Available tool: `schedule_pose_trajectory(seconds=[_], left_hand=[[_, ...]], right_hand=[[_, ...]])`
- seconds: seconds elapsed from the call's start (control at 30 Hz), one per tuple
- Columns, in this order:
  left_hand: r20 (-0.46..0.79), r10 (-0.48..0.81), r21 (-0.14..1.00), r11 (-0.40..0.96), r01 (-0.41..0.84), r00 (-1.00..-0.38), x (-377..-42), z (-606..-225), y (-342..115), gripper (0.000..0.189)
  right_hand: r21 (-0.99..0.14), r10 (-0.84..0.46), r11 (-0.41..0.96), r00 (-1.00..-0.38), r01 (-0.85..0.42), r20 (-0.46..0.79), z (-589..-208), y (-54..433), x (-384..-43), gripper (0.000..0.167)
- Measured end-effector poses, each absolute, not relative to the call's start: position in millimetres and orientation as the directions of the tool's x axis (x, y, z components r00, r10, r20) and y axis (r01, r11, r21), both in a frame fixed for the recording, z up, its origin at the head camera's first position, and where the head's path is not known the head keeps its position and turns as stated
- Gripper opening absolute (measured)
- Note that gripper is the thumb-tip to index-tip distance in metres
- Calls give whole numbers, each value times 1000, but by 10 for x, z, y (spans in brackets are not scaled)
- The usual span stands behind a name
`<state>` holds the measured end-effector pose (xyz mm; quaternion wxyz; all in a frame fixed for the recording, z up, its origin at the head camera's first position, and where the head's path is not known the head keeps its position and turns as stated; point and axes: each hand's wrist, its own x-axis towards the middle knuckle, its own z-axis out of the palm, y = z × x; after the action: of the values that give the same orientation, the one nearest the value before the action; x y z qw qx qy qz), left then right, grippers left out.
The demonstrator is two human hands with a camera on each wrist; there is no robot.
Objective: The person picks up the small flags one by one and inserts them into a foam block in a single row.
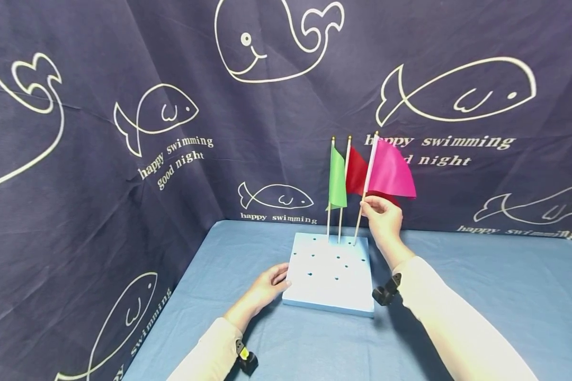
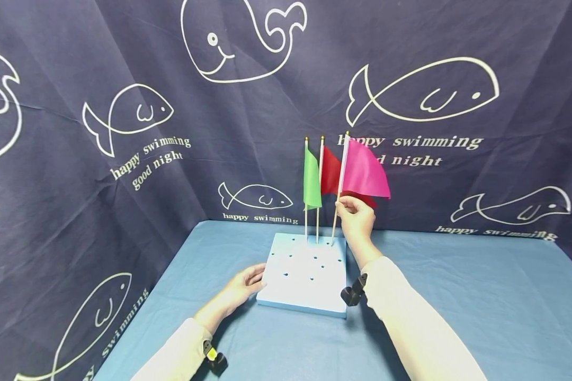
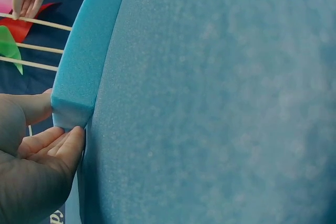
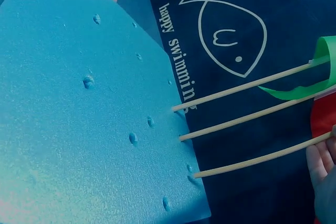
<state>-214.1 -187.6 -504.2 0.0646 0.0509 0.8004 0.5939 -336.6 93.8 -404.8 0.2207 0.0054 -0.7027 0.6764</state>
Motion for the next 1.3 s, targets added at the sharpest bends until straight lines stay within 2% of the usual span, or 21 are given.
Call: schedule_pose_trajectory(seconds=[0.27,0.43,1.1,1.3], left_hand=[[-41,171,957,289,11,-985,-2143,-5020,-1852,52],[-39,177,957,291,15,-983,-2159,-5023,-1849,52],[-44,173,959,283,7,-984,-2135,-5045,-1840,51],[-47,160,958,287,1,-986,-2138,-5048,-1869,51]], right_hand=[[-957,282,57,-915,-284,289,-3908,921,-3268,22],[-957,300,24,-911,-289,282,-4026,943,-3400,21],[-948,296,194,-906,-253,302,-4227,885,-3431,19],[-943,288,195,-904,-268,317,-4254,832,-3451,18]])
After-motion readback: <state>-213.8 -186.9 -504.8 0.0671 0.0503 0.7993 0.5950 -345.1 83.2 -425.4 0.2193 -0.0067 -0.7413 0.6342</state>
